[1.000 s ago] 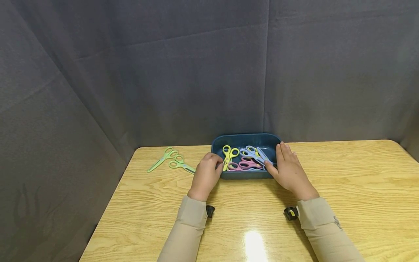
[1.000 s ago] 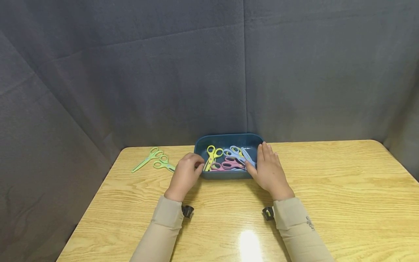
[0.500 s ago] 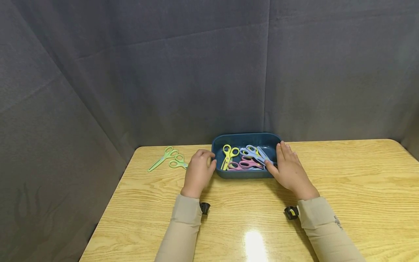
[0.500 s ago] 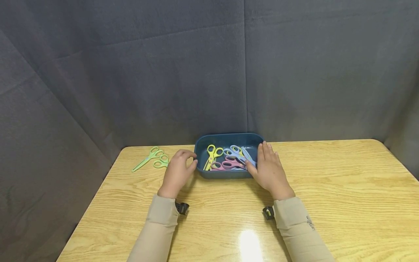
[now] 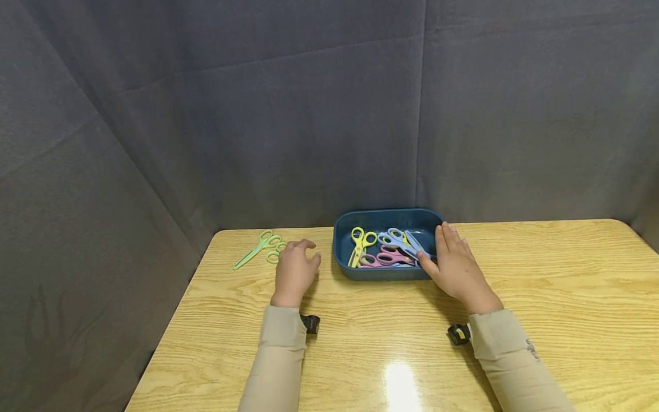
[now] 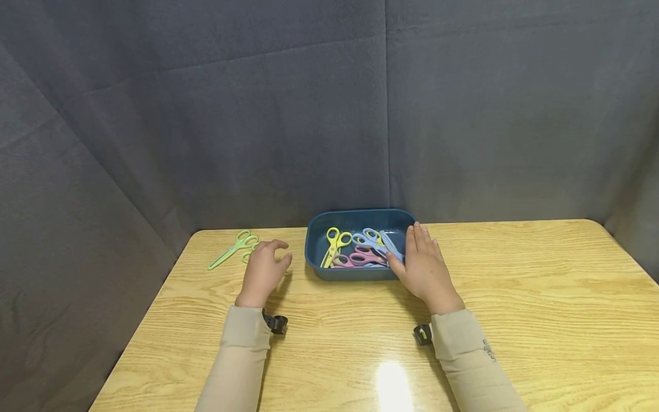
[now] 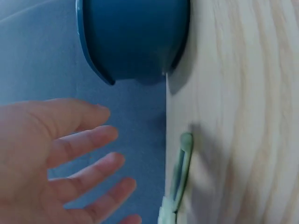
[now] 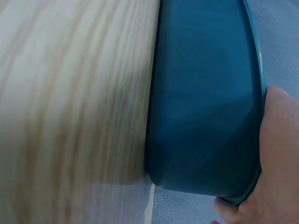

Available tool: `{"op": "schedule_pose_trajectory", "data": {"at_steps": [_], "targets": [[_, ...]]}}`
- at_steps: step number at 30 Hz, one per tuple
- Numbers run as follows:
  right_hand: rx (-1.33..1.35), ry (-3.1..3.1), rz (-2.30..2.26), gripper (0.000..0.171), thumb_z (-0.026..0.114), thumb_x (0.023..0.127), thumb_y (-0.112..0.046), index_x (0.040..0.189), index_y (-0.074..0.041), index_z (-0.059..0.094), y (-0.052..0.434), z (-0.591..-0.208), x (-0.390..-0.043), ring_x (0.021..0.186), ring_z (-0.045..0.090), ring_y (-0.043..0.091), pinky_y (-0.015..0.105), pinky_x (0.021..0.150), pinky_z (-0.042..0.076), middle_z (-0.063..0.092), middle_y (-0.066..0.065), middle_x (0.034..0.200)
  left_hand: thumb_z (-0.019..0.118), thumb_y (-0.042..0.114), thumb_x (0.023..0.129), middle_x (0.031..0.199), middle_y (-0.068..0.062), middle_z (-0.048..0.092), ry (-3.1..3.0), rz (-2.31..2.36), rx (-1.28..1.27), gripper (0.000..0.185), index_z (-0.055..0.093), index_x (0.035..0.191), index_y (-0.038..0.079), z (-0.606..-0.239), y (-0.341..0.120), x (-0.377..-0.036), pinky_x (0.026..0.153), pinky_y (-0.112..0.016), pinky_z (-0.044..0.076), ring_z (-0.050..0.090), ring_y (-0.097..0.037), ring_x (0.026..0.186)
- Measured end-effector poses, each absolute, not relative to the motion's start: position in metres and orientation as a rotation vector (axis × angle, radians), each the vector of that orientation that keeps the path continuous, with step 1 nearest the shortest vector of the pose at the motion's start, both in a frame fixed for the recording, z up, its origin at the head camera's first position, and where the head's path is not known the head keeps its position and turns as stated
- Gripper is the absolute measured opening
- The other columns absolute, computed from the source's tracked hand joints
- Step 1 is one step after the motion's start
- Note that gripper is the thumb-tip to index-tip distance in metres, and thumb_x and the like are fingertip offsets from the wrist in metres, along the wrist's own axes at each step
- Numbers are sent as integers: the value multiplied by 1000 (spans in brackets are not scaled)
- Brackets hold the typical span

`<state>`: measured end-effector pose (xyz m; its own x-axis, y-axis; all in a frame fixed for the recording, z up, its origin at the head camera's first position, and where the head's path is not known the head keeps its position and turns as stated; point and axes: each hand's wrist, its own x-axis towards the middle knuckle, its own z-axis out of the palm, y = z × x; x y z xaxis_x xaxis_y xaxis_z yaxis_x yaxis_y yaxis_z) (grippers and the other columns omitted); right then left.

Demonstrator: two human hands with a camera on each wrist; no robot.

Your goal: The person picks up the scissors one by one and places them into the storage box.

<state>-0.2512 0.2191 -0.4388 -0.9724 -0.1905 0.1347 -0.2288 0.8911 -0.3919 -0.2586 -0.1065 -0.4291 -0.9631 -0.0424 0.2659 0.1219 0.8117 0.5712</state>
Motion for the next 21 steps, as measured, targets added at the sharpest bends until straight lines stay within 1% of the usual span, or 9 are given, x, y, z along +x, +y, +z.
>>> {"op": "schedule_pose_trajectory", "data": {"at_steps": [5,10,15,18,21], "targets": [[330,-2963,619,86,44,106,-47,154,17,14,219,-439,-252,151,8,51,63,120,11,8,35,163,68,18,97,131,-24,59,-2820,-861,41,26,73,119,4,-433,-113,-258,83,-60,52,54,-49,113],[330,-2961,627,86,44,106,-48,154,17,14,219,-440,-251,151,8,51,63,120,10,8,35,163,65,19,98,131,-24,56,-2906,-836,160,26,74,121,8,-435,-116,-257,83,-61,49,53,-49,111],[333,-2959,627,86,44,106,-48,154,17,14,219,-440,-251,151,8,51,63,120,10,8,35,163,65,20,99,134,-26,52,-2960,-815,175,25,75,119,9,-438,-117,-256,82,-61,50,51,-50,114],[336,-2954,623,86,44,106,-48,154,17,15,219,-440,-252,150,9,51,64,120,11,9,35,163,67,19,98,132,-27,53,-2964,-802,133,24,76,115,5,-440,-118,-256,88,-57,49,49,-48,117],[340,-2949,624,85,44,106,-47,154,17,15,219,-440,-252,150,9,51,64,119,12,9,35,163,70,16,96,121,-26,60,-2949,-772,72,20,76,107,0,-441,-120,-256,94,-53,45,50,-44,118]]}}
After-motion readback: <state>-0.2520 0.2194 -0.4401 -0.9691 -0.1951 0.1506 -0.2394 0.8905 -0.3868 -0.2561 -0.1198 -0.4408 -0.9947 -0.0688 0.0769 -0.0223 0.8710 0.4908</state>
